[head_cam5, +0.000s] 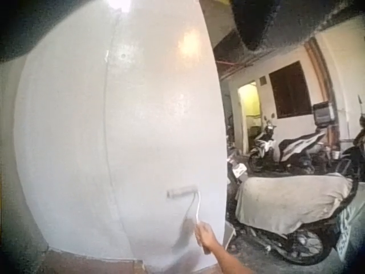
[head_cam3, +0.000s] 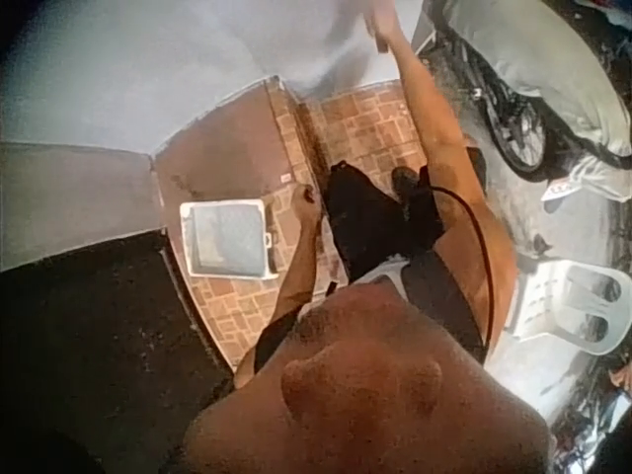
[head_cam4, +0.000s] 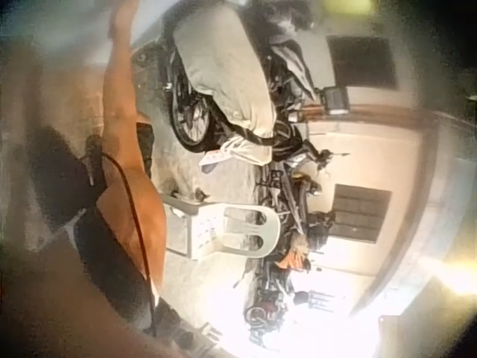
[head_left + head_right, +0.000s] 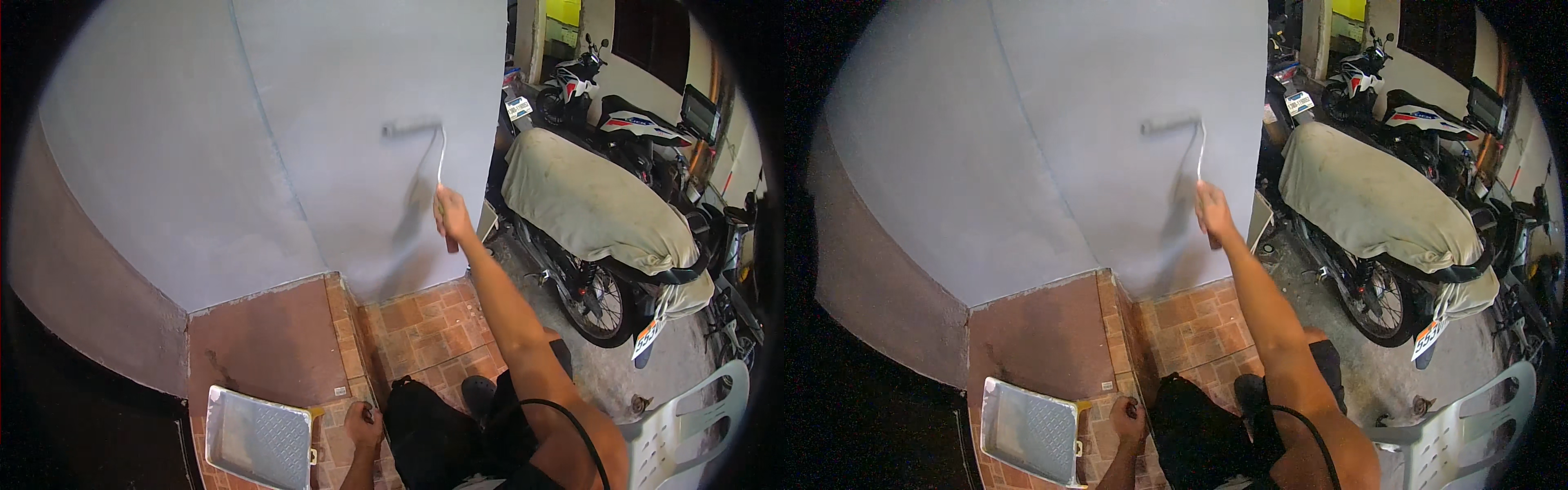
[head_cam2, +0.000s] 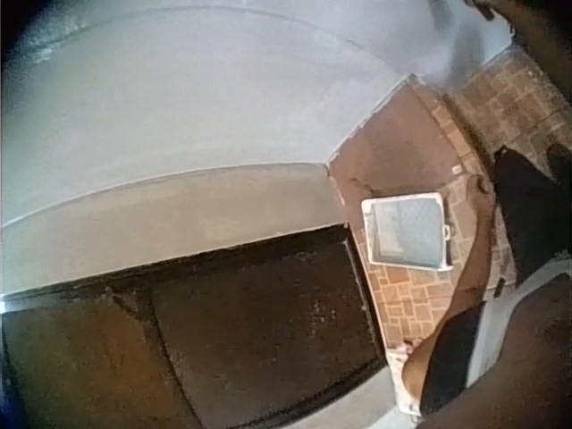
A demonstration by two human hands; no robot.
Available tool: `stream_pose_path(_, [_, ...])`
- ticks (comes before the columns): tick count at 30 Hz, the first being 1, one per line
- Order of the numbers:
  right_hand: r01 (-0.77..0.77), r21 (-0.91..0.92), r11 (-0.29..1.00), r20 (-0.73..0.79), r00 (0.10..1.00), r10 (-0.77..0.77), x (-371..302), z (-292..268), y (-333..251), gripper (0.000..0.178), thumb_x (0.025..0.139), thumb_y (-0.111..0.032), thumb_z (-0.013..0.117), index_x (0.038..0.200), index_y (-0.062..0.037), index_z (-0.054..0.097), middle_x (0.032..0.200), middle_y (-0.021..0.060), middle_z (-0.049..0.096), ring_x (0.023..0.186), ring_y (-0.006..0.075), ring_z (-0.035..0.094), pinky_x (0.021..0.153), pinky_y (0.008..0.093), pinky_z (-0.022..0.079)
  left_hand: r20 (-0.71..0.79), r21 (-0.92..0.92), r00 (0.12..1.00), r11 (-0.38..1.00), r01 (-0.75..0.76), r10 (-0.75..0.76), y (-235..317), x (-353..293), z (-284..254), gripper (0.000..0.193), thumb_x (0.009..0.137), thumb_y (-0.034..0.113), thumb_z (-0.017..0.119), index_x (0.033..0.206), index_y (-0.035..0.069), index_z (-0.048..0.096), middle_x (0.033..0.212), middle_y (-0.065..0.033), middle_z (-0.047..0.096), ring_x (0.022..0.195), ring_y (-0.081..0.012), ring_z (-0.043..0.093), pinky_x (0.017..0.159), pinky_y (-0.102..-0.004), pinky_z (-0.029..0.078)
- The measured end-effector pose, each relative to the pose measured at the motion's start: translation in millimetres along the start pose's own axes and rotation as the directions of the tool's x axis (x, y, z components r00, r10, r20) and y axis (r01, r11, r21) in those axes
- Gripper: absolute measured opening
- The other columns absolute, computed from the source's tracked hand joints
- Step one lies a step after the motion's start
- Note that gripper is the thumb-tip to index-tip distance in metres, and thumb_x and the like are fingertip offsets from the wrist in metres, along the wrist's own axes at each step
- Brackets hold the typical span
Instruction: Painting a wall using a paint roller and paint tray.
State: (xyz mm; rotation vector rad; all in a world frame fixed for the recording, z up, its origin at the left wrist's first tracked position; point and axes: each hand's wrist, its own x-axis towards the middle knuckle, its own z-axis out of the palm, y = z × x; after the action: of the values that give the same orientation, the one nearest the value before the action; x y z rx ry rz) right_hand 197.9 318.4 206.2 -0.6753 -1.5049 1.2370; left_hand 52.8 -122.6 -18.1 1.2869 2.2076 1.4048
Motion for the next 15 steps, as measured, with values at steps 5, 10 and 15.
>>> stream_pose_path(5, [-0.168,0.028,0.985,-0.028,0.985,0.168,-62,-9,64,0.046,0.103,-0.047,0.039,0.074,-0.0110,0.040,0.050,-0.0012,0.037,0.033,0.0099,0.032,0.029,0.0263,0.030,-0.012,-0.019,0.999,0.999,-0.051,0.051,3,2,2,0.015,0.072,0.009,0.069,0.076,0.005,0.055,0.065,-0.0095,0.048,0.056,-0.0230,0.050,0.054,-0.0341,0.042])
stream_pose_path(10, [-0.211,0.185,0.960,-0.018,0.976,0.218,-61,37,5,0.044,0.104,-0.043,0.040,0.073,-0.0117,0.040,0.051,-0.0016,0.037,0.034,0.0088,0.032,0.031,0.0250,0.030,0.001,-0.012,1.000,1.000,-0.022,0.022,0,-1,-3,0.017,0.070,0.009,0.070,0.076,0.004,0.055,0.066,-0.0103,0.048,0.056,-0.0245,0.052,0.054,-0.0362,0.042])
stream_pose_path(15, [0.021,0.106,0.994,0.058,0.998,-0.027,-11,113,-101,0.044,0.104,-0.042,0.039,0.075,-0.0096,0.039,0.054,0.0009,0.039,0.035,0.0112,0.035,0.032,0.0271,0.033,0.001,0.007,1.000,1.000,-0.010,0.010,5,0,-4,0.019,0.070,0.011,0.071,0.077,0.003,0.055,0.066,-0.0110,0.049,0.057,-0.0263,0.052,0.055,-0.0377,0.043])
